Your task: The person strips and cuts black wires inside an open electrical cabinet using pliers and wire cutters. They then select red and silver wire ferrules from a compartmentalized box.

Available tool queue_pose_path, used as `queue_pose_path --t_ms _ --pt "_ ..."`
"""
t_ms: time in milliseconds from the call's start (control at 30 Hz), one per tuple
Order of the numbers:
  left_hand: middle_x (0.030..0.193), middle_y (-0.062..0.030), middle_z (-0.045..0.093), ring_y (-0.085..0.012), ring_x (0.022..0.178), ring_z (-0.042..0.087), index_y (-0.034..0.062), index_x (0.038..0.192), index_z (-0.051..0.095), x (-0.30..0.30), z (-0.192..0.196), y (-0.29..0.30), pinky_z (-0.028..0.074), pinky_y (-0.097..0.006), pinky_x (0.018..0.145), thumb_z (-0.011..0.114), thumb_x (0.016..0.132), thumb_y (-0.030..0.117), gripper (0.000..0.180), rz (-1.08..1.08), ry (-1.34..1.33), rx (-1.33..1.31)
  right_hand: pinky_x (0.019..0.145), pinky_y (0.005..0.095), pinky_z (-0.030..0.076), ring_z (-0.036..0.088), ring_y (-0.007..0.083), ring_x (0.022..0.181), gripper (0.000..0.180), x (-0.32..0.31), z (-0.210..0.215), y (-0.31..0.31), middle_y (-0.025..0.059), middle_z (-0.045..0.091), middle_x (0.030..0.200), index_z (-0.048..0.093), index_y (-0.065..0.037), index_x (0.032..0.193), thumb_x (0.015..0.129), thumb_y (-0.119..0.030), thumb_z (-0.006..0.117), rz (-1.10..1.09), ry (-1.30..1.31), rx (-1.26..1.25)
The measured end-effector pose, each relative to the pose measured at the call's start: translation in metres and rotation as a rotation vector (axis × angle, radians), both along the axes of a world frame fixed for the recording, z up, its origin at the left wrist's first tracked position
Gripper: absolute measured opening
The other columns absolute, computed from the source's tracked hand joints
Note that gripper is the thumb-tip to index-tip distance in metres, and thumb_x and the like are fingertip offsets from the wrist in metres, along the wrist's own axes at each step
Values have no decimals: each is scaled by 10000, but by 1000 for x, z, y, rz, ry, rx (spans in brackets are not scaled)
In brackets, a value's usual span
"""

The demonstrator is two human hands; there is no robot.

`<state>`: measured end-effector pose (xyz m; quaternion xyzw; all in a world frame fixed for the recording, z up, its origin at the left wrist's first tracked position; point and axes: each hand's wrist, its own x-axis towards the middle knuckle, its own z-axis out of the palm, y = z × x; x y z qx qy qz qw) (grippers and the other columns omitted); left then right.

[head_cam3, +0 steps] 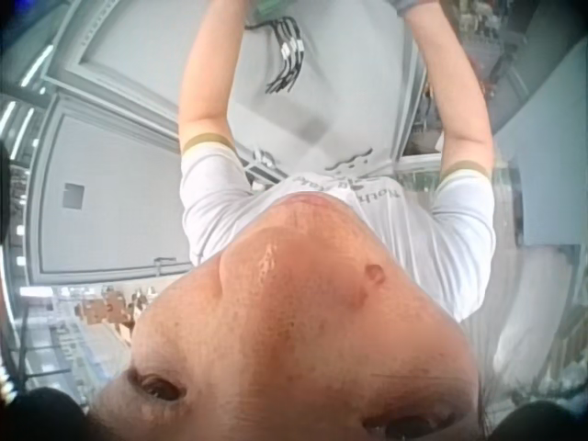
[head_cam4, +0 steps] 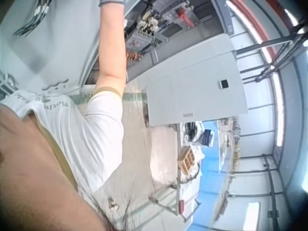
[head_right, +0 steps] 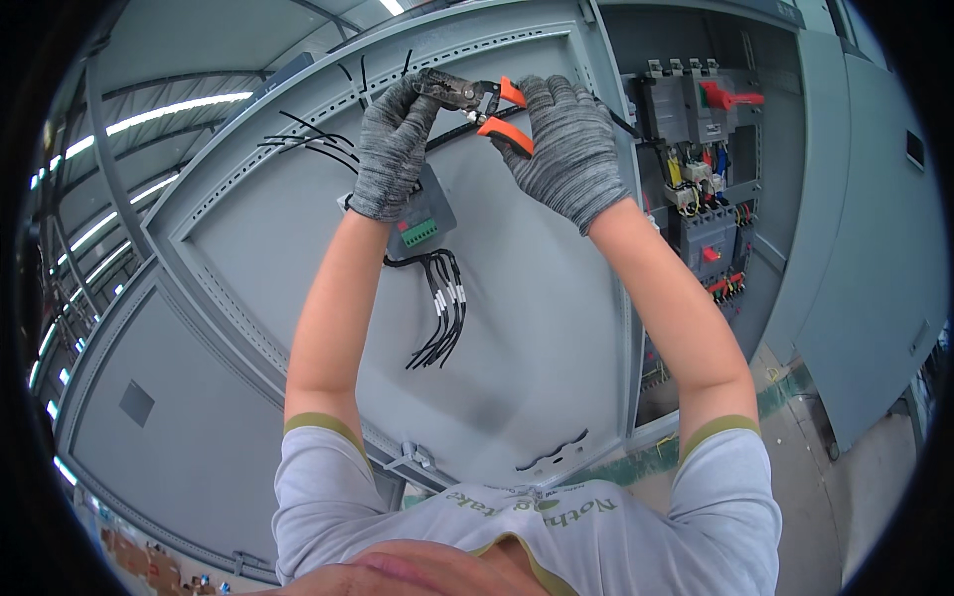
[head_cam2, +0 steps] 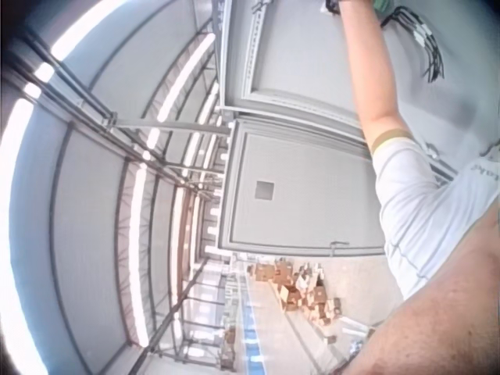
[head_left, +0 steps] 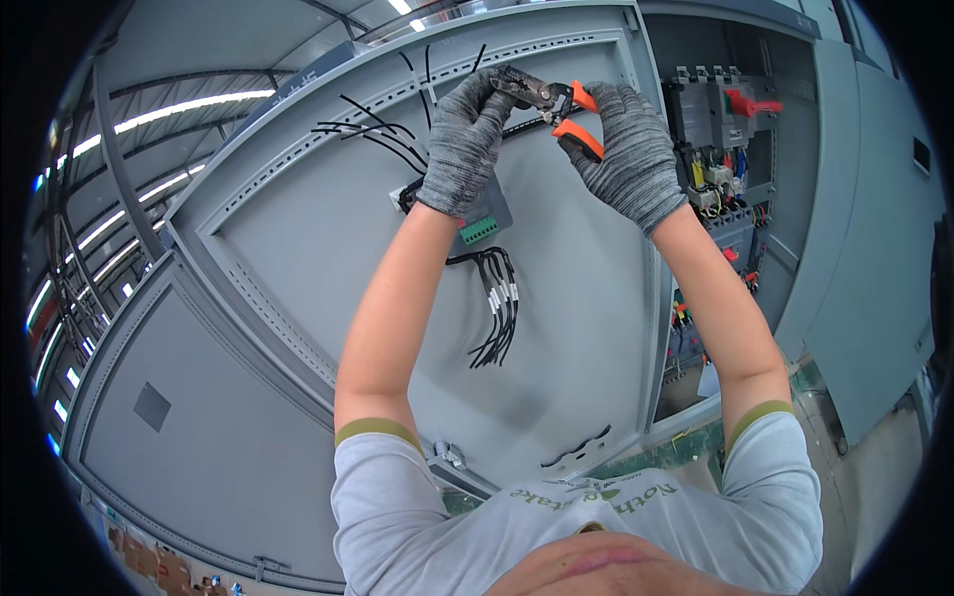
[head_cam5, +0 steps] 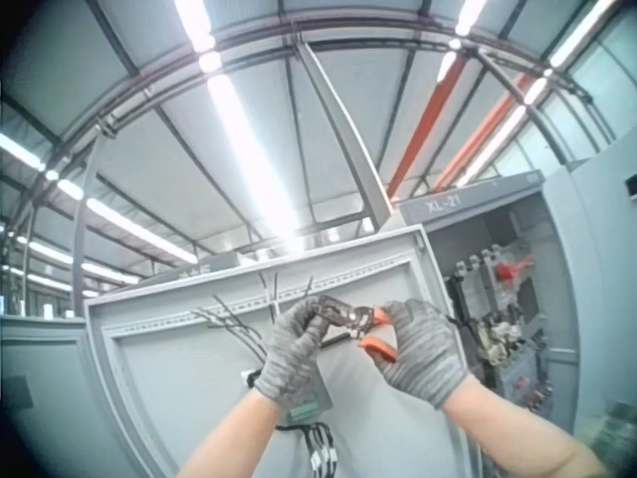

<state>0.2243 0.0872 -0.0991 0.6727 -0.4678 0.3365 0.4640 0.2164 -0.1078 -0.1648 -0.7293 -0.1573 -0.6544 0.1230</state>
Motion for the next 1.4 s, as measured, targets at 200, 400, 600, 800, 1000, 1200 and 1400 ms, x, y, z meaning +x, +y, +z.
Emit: queue_pose_path --t_ms 200,400,600,800,1000,1200,1400 --pt "894 -15 676 -81 819 578 38 1053 670 0 1 0 464 -235 759 554 972 150 180 -2 22 4 906 428 458 566 342 1012 674 -1 1 1 183 556 1100 495 5 1258 770 -396 732 26 28 -3" --pt "884 -17 668 -83 812 579 29 1067 663 -3 0 -1 469 -242 754 571 963 147 182 -1 24 -13 909 432 457 566 343 1017 675 0 1 2 184 553 1121 490 -3 1266 771 -395 728 51 70 9" --pt "918 -23 676 -80 838 577 27 1086 660 0 -1 -2 465 -248 786 566 958 115 182 -4 46 0 923 446 445 554 344 1054 697 1 -3 0 187 544 1155 482 -10 1287 774 -419 717 -76 26 -2" --pt "932 -35 674 -96 852 589 20 1096 654 -4 -1 -3 469 -252 808 560 956 104 188 -40 82 -12 924 437 449 564 350 1040 665 -4 0 -3 192 560 1133 493 0 1271 783 -393 714 31 76 -12" --pt "938 -58 672 -118 863 607 1 1111 641 0 1 -2 484 -270 831 566 953 107 205 -56 95 9 937 426 473 591 367 1033 646 -8 3 -6 218 586 1114 494 36 1261 782 -322 737 103 103 -25" --pt "877 -46 664 -112 827 595 -3 1075 649 0 4 1 481 -264 807 571 949 104 182 15 106 40 952 410 486 595 375 1062 642 -10 5 -6 241 592 1130 478 55 1271 793 -288 734 136 203 -36" --pt "832 -32 644 -104 794 575 -5 1030 650 4 4 -1 476 -262 783 573 946 98 153 -2 78 25 920 425 484 608 369 1031 584 -5 6 -8 230 605 1105 471 46 1253 802 -253 691 136 179 -68"
